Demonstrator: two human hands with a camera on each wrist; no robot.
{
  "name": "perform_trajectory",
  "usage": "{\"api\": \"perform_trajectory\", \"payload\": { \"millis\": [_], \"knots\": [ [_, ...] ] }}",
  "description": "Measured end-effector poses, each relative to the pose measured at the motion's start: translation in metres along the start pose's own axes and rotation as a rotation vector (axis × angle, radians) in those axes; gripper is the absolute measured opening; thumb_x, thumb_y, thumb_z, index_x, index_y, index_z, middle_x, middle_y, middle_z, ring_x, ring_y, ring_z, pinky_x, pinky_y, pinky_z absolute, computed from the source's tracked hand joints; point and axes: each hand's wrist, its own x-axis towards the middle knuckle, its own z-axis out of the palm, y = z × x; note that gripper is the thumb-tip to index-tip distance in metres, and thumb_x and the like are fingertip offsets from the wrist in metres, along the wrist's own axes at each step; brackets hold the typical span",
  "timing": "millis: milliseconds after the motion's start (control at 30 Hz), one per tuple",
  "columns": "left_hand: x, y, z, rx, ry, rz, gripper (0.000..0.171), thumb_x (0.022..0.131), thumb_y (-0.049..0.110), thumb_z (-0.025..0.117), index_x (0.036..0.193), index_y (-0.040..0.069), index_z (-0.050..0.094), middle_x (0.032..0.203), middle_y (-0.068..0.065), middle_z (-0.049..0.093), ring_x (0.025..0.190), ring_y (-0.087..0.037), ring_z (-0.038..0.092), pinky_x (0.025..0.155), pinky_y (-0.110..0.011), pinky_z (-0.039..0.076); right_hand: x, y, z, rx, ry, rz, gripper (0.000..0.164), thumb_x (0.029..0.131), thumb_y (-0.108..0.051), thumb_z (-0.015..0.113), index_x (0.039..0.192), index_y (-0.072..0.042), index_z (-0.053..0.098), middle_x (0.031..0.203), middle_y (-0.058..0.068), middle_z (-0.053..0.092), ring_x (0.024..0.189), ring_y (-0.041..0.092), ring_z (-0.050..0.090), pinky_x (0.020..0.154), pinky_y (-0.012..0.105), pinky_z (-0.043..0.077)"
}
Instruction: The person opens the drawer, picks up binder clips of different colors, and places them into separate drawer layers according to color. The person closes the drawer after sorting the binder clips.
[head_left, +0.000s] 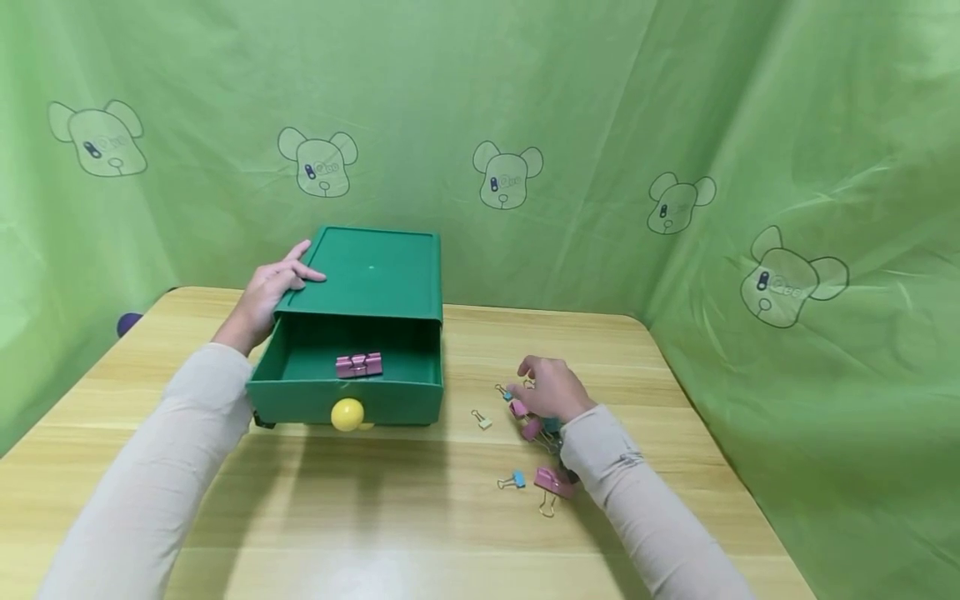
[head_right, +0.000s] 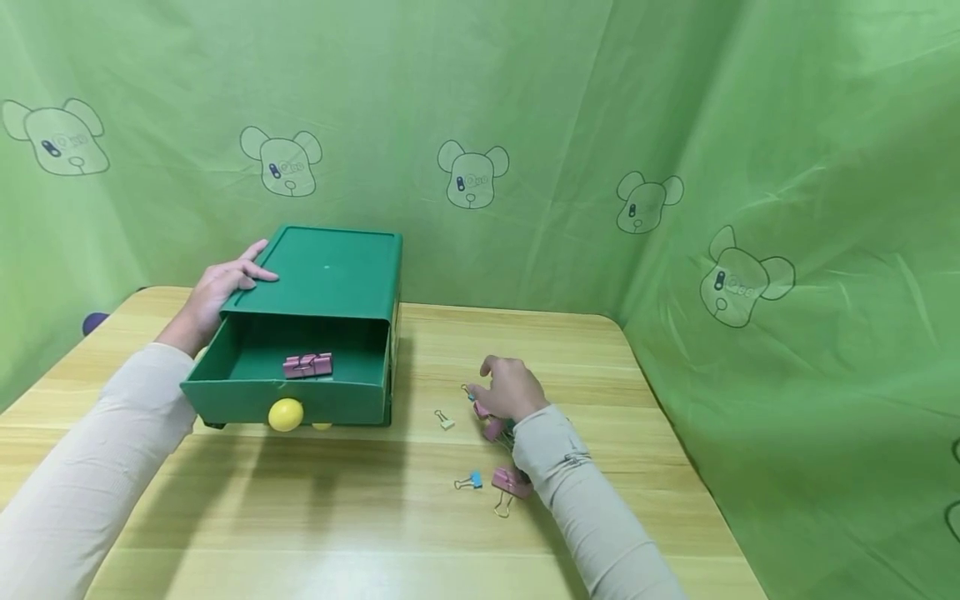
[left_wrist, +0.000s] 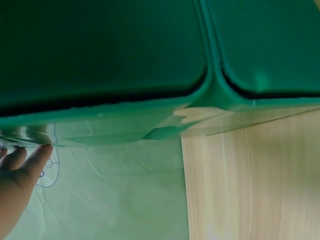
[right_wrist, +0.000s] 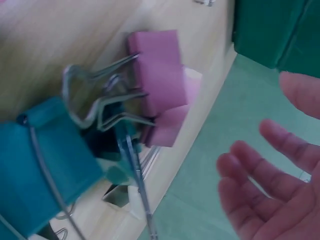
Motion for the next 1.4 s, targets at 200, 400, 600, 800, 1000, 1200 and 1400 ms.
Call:
{"api": "perform_trajectory", "payload": {
  "millis": [200, 400, 600, 800, 1000, 1200, 1400],
  "knots": [
    [0.001, -0.001, -0.001, 0.006, -0.002, 0.002, 0.038, 0.091, -0.003, 0.035, 0.098, 0.002, 0.072, 0.162, -0.008, 0.009, 0.147, -0.032, -0.003, 0.114, -0.056, 0.0, 0.001, 0.007, 0.004, -0.057, -0.076, 0.014, 0.04, 0.088, -0.031, 0.07, 0.111, 0.0, 0.063, 0.101, 0.018, 0.067, 0.077, 0.023, 0.059, 0.074, 0.04, 0.05],
    [0.002, 0.0, -0.001, 0.011, -0.003, -0.004, 0.037, 0.091, -0.003, 0.035, 0.1, 0.0, 0.071, 0.162, -0.007, 0.009, 0.147, -0.032, -0.003, 0.113, -0.056, 0.0, 0.004, 0.008, 0.006, -0.12, -0.124, 0.009, 0.04, 0.088, -0.031, 0.07, 0.111, 0.001, 0.063, 0.107, 0.02, 0.067, 0.09, 0.029, 0.064, 0.083, 0.045, 0.051],
    [0.002, 0.001, -0.001, 0.017, -0.02, -0.019, 0.038, 0.092, -0.003, 0.034, 0.103, -0.005, 0.069, 0.162, -0.007, 0.007, 0.146, -0.033, -0.005, 0.113, -0.057, 0.002, 0.005, 0.008, 0.008, -0.157, -0.219, 0.025, 0.037, 0.087, -0.032, 0.071, 0.105, -0.001, 0.063, 0.098, 0.014, 0.066, 0.085, 0.025, 0.062, 0.082, 0.042, 0.05],
    [0.002, 0.004, -0.002, 0.036, -0.037, -0.021, 0.038, 0.091, -0.003, 0.034, 0.102, -0.004, 0.071, 0.162, -0.009, 0.008, 0.147, -0.033, -0.003, 0.113, -0.057, 0.006, 0.005, 0.006, 0.01, -0.178, -0.248, 0.022, 0.032, 0.086, -0.032, 0.072, 0.096, -0.004, 0.063, 0.087, 0.009, 0.064, 0.082, 0.024, 0.061, 0.079, 0.042, 0.05],
    [0.004, 0.006, -0.002, 0.067, -0.049, -0.021, 0.036, 0.09, -0.003, 0.035, 0.108, -0.016, 0.063, 0.162, -0.01, 0.009, 0.147, -0.031, -0.001, 0.113, -0.057, 0.008, 0.006, 0.006, 0.013, -0.191, -0.263, 0.033, 0.029, 0.085, -0.034, 0.073, 0.09, -0.006, 0.064, 0.08, 0.004, 0.061, 0.075, 0.02, 0.059, 0.077, 0.04, 0.051],
    [0.007, 0.005, -0.003, 0.05, -0.051, -0.035, 0.037, 0.089, -0.005, 0.034, 0.11, -0.018, 0.061, 0.162, -0.01, 0.008, 0.147, -0.031, -0.002, 0.114, -0.056, 0.006, 0.008, 0.007, 0.016, -0.217, -0.273, 0.006, 0.028, 0.084, -0.034, 0.074, 0.086, -0.009, 0.063, 0.078, 0.002, 0.059, 0.073, 0.018, 0.058, 0.073, 0.038, 0.051],
    [0.008, 0.001, -0.004, 0.013, -0.033, -0.034, 0.04, 0.09, -0.005, 0.034, 0.098, 0.001, 0.074, 0.162, -0.009, 0.008, 0.147, -0.032, -0.004, 0.114, -0.056, 0.003, 0.01, 0.006, 0.016, -0.239, -0.299, 0.028, 0.027, 0.085, -0.035, 0.074, 0.082, -0.011, 0.061, 0.077, 0.001, 0.06, 0.072, 0.018, 0.058, 0.076, 0.039, 0.051]
  ]
}}
